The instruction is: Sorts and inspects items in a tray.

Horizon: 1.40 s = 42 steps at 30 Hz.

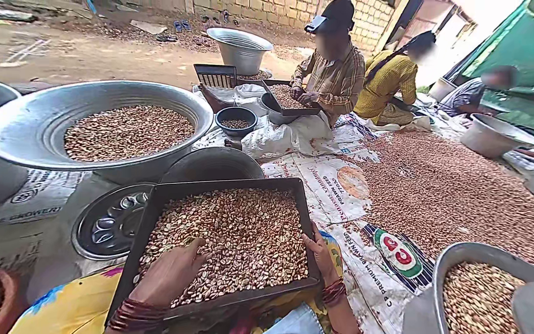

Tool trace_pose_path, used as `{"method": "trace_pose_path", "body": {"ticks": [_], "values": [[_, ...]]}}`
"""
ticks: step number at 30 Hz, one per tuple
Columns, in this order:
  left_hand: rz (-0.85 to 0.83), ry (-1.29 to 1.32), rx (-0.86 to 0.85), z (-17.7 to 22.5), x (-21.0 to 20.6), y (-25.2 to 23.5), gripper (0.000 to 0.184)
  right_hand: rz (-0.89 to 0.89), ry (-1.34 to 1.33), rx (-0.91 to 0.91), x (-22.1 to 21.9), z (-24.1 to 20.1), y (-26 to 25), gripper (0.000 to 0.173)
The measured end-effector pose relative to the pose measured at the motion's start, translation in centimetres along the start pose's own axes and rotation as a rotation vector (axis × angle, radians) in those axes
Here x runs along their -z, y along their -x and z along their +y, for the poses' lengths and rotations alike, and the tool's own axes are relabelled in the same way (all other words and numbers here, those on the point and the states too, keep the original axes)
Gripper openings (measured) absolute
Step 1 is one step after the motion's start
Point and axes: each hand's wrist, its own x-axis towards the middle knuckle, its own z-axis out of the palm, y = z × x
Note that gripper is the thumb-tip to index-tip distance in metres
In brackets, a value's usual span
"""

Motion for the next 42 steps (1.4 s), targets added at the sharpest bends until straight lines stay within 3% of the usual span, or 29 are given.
{"method": "trace_pose_path", "body": {"ticks": [2,5,10,12,14,19,25,28,32,36,42], "values": [[-0.128,-0.027,0.034,0.5,-1.4,-0.3,0.056,0.009,0.006,-0.007,-0.1,0.1,0.0,0.07],[-0.287,0.102,-0.045,3.1,-4.2,-1.7,0.075,0.032,0.025,-0.01,-0.1,0.0,-0.1,0.07],[-0.23,0.975,-0.324,6.0,-6.4,-4.0,0.071,0.06,0.07,-0.025,-0.4,-0.4,0.0,0.068],[-0.089,1.077,-0.352,6.1,-5.1,-3.8,0.066,0.067,0.076,-0.036,-0.3,-0.4,0.1,0.069],[0.037,1.072,-0.346,4.8,-3.7,-3.7,0.056,0.067,0.075,-0.028,-0.3,-0.3,0.2,0.069],[0.171,1.017,-0.302,-0.4,-1.5,-2.5,0.038,0.077,0.107,-0.022,-0.5,-0.4,-0.1,0.068],[0.31,0.788,-0.279,-3.8,0.3,-0.1,0.034,0.074,0.148,-0.017,-0.9,-0.6,0.2,0.065],[0.304,0.608,-0.289,-3.5,-0.1,0.5,0.033,0.075,0.114,0.002,-1.0,-0.6,0.2,0.064],[0.251,0.349,-0.432,-1.7,-2.1,0.8,0.024,0.054,0.081,0.027,-0.8,-0.3,0.2,0.062],[0.021,0.13,-0.475,0.8,-3.2,0.7,0.024,0.05,0.058,0.028,-0.9,-0.5,0.1,0.062],[0.237,0.08,-0.492,4.5,-6.6,-2.1,0.02,0.043,0.05,0.01,-0.8,-0.4,-0.1,0.062]]}}
